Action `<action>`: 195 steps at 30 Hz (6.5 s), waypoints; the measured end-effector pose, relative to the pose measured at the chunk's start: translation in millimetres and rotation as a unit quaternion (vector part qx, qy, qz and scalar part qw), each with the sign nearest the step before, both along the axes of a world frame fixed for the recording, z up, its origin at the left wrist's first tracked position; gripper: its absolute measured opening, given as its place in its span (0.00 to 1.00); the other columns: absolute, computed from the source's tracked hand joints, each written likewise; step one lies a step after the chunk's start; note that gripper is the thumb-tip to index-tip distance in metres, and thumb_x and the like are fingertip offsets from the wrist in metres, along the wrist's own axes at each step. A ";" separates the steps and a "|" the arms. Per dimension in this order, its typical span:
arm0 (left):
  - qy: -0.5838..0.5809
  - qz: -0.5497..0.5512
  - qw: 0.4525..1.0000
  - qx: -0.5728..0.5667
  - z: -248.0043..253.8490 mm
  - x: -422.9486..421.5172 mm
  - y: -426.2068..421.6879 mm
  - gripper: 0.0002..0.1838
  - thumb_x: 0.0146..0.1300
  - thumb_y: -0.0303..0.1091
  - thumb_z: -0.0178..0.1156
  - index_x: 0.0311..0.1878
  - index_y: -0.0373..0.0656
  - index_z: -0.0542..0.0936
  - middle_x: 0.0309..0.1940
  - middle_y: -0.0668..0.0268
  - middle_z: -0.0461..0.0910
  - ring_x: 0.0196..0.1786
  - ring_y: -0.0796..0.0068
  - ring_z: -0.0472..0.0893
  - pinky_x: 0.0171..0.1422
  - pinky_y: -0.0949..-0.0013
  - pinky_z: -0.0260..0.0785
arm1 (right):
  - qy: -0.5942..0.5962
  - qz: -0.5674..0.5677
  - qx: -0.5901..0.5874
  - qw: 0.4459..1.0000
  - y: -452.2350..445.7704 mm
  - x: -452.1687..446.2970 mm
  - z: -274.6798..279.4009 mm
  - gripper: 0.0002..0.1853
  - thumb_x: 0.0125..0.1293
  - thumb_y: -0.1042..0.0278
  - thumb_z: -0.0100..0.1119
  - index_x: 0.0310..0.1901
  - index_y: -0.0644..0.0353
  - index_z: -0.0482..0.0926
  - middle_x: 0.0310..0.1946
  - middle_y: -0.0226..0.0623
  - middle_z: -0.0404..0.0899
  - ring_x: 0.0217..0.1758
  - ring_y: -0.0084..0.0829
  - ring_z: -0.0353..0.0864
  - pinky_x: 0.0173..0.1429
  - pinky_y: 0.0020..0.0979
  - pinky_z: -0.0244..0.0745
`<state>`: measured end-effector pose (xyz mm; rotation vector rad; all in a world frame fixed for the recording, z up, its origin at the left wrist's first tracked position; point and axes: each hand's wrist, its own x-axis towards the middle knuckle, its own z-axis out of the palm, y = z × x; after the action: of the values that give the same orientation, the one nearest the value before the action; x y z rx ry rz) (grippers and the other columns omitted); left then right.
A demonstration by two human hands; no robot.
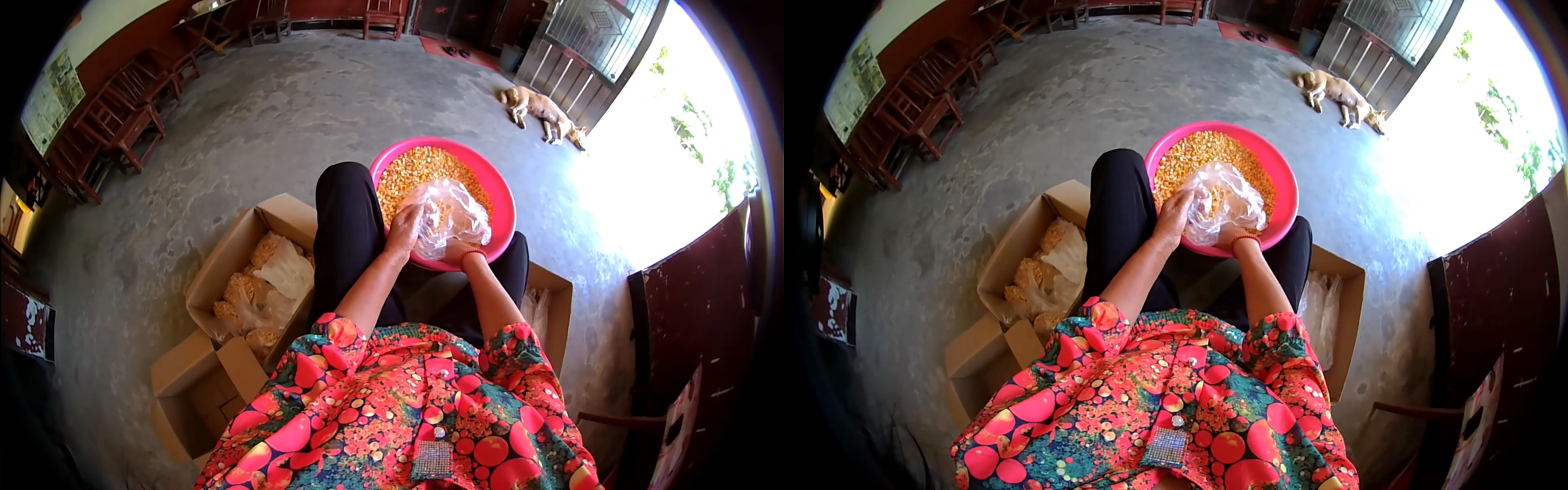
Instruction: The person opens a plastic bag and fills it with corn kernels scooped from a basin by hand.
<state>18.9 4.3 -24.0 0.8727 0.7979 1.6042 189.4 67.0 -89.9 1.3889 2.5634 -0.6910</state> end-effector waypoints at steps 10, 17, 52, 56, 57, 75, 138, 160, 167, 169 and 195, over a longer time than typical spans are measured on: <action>-0.005 -0.031 1.000 0.000 1.5 -3.3 -0.8 0.12 0.63 0.35 0.47 0.37 0.38 0.76 0.33 0.68 0.76 0.34 0.81 0.74 0.42 0.77 0.67 | 0.215 -0.018 -0.029 0.976 -22.4 -6.7 44.4 0.10 0.56 0.66 0.45 0.35 0.61 0.74 0.23 0.41 0.74 0.20 0.30 0.72 0.22 0.29 0.66; 0.012 -0.016 1.000 0.008 3.3 -2.8 -1.7 0.12 0.63 0.35 0.46 0.37 0.38 0.76 0.34 0.67 0.77 0.36 0.80 0.74 0.44 0.76 0.66 | 0.502 -0.344 -0.461 0.646 -25.2 -0.2 78.3 0.04 0.55 0.66 0.46 0.29 0.55 0.67 0.13 0.27 0.61 0.12 0.19 0.58 0.13 0.20 0.46; -0.016 -0.050 0.998 -0.031 13.5 -4.3 -5.6 0.14 0.63 0.39 0.46 0.38 0.38 0.75 0.29 0.67 0.76 0.29 0.81 0.75 0.34 0.77 0.68 | 0.654 -0.343 -0.339 0.582 -17.2 -33.8 118.6 0.10 0.60 0.68 0.47 0.38 0.64 0.73 0.29 0.36 0.74 0.28 0.24 0.72 0.33 0.23 0.70; 0.003 -0.055 0.998 -0.038 13.3 -4.3 -6.6 0.14 0.63 0.40 0.45 0.37 0.39 0.75 0.28 0.68 0.76 0.28 0.81 0.75 0.32 0.78 0.67 | 0.625 -0.123 -0.085 0.766 -17.3 -35.1 99.8 0.12 0.60 0.66 0.47 0.41 0.65 0.73 0.35 0.39 0.75 0.34 0.26 0.74 0.40 0.25 0.71; 0.007 -0.047 0.998 -0.039 12.8 -3.8 -5.7 0.14 0.63 0.40 0.45 0.37 0.40 0.75 0.27 0.68 0.76 0.28 0.81 0.74 0.32 0.79 0.67 | 0.612 -0.205 -0.163 0.746 -26.4 -33.9 113.0 0.12 0.60 0.66 0.46 0.40 0.65 0.73 0.37 0.39 0.75 0.35 0.26 0.74 0.42 0.26 0.71; -0.003 -0.019 1.000 0.015 -0.1 -1.3 0.0 0.12 0.63 0.35 0.46 0.36 0.38 0.76 0.30 0.68 0.77 0.32 0.81 0.74 0.40 0.77 0.67 | -0.065 -0.042 0.121 0.990 -19.7 14.7 46.7 0.16 0.50 0.56 0.49 0.29 0.59 0.80 0.29 0.44 0.78 0.35 0.42 0.77 0.43 0.41 0.68; 0.051 -0.092 0.993 -0.055 27.4 -1.5 -14.5 0.05 0.53 0.32 0.59 0.32 0.43 0.76 0.18 0.73 0.73 0.18 0.86 0.72 0.20 0.82 0.63 | 0.692 -0.306 -0.297 0.582 -22.1 -21.1 141.7 0.12 0.60 0.64 0.46 0.42 0.59 0.72 0.32 0.34 0.74 0.32 0.24 0.71 0.37 0.22 0.66; -0.023 -0.123 0.989 -0.084 31.4 -2.8 -15.9 0.12 0.54 0.27 0.55 0.43 0.43 0.74 0.33 0.67 0.78 0.26 0.83 0.77 0.22 0.83 0.70 | 0.611 -0.334 -0.215 0.685 -65.2 0.7 100.8 0.10 0.60 0.66 0.47 0.41 0.59 0.74 0.33 0.29 0.76 0.35 0.18 0.73 0.40 0.20 0.66; -0.003 -0.035 0.998 0.054 9.3 -1.0 -4.6 0.05 0.53 0.28 0.57 0.35 0.43 0.76 0.28 0.70 0.78 0.28 0.84 0.77 0.27 0.82 0.68 | 0.587 -0.287 -0.214 0.726 -62.4 2.3 93.6 0.10 0.61 0.66 0.47 0.40 0.58 0.75 0.33 0.29 0.76 0.34 0.18 0.72 0.40 0.18 0.65; -0.020 -0.067 0.997 -0.015 20.1 -2.2 -9.8 0.03 0.54 0.28 0.58 0.33 0.43 0.76 0.27 0.70 0.78 0.28 0.83 0.76 0.28 0.80 0.68 | 0.630 -0.291 -0.229 0.682 -60.7 5.1 89.5 0.09 0.61 0.66 0.48 0.38 0.59 0.75 0.30 0.29 0.75 0.30 0.17 0.72 0.35 0.17 0.65; -0.069 -0.093 0.989 -0.090 28.4 -5.5 -13.0 0.06 0.55 0.31 0.53 0.34 0.42 0.76 0.24 0.68 0.76 0.26 0.79 0.76 0.30 0.75 0.71 | -0.166 0.002 -0.046 0.985 -25.9 -19.0 83.5 0.20 0.52 0.58 0.46 0.44 0.59 0.75 0.45 0.47 0.73 0.49 0.42 0.72 0.51 0.36 0.65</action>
<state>13.5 -8.7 4.5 0.6781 0.7288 1.3903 170.5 41.1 -6.4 1.3415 2.2462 -0.5182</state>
